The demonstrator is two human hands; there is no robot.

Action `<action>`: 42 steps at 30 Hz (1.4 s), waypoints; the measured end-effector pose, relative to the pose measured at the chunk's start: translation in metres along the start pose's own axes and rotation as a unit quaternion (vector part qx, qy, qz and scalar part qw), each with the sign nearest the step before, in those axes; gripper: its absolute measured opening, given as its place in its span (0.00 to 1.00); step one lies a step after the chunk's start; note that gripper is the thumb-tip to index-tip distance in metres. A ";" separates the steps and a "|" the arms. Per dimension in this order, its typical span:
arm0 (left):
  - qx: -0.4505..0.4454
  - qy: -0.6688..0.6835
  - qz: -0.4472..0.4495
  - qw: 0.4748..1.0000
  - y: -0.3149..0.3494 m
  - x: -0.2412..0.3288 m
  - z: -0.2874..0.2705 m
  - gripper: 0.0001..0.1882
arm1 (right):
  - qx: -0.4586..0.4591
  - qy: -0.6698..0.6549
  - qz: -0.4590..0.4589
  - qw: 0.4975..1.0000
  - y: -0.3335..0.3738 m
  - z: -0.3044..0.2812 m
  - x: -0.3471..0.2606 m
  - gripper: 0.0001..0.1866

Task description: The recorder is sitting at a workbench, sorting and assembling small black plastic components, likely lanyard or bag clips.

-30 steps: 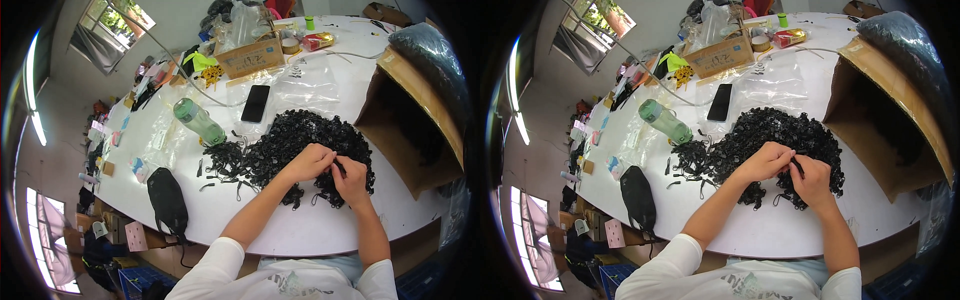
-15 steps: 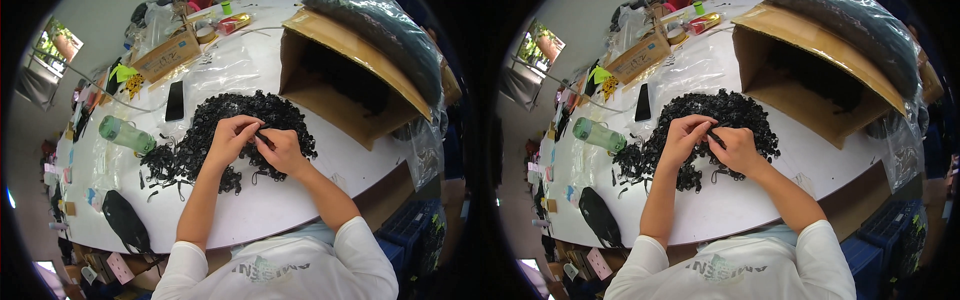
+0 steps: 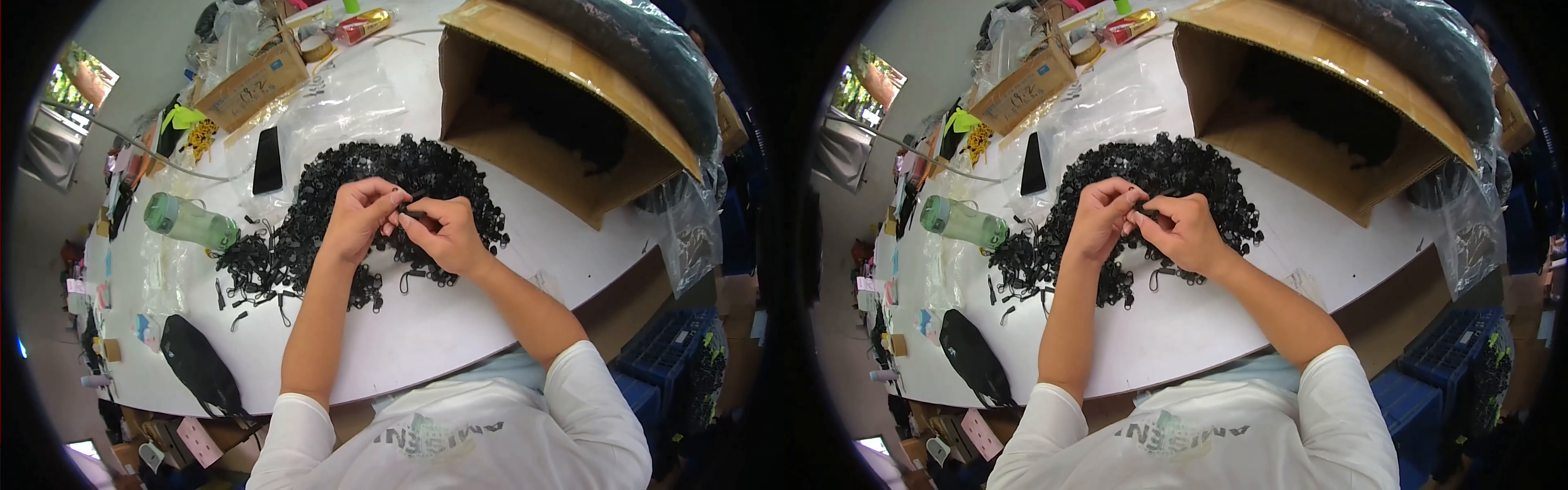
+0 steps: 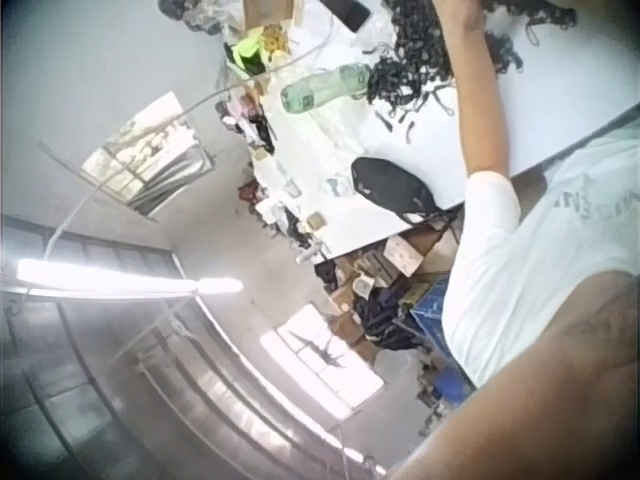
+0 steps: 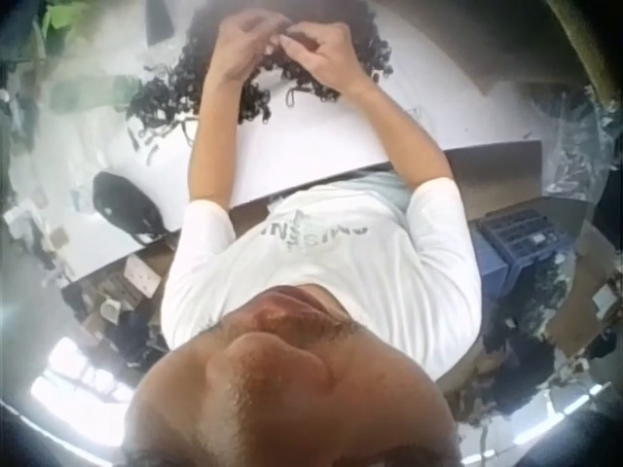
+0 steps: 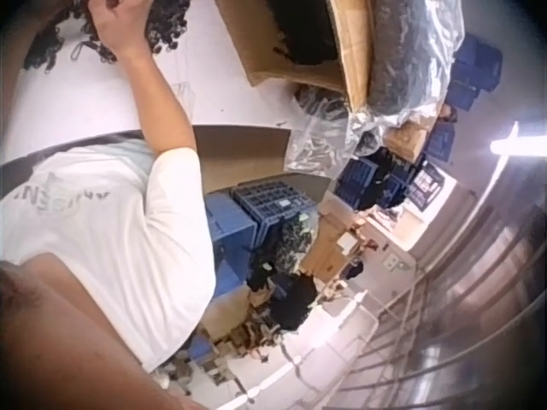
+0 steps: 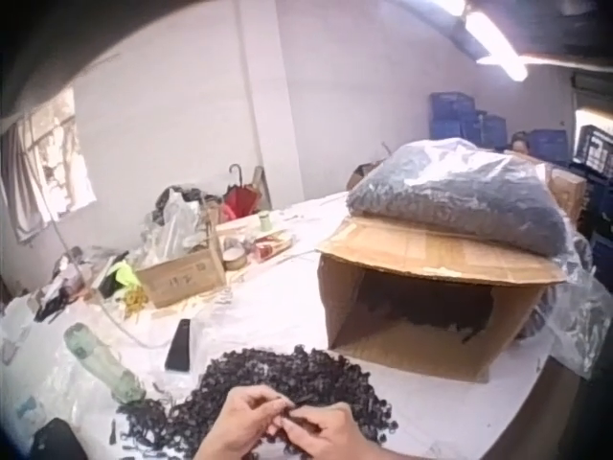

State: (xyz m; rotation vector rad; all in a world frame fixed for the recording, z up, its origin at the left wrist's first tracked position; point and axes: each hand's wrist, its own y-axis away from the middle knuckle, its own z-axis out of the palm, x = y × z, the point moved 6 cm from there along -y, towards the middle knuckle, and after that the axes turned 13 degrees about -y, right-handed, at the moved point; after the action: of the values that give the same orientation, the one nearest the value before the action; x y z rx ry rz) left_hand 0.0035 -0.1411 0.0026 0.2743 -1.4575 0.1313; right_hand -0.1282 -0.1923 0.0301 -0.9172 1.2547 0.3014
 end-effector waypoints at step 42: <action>0.125 -0.499 0.298 0.805 0.018 0.044 0.013 0.06 | -0.024 0.250 -0.038 0.967 -0.003 0.001 0.015 0.08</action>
State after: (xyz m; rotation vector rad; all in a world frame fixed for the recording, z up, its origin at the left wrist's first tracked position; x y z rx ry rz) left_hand -0.0083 -0.1303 0.0497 0.0675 -2.5621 0.7913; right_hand -0.1208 -0.1977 0.0177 -1.1221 1.6731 0.0347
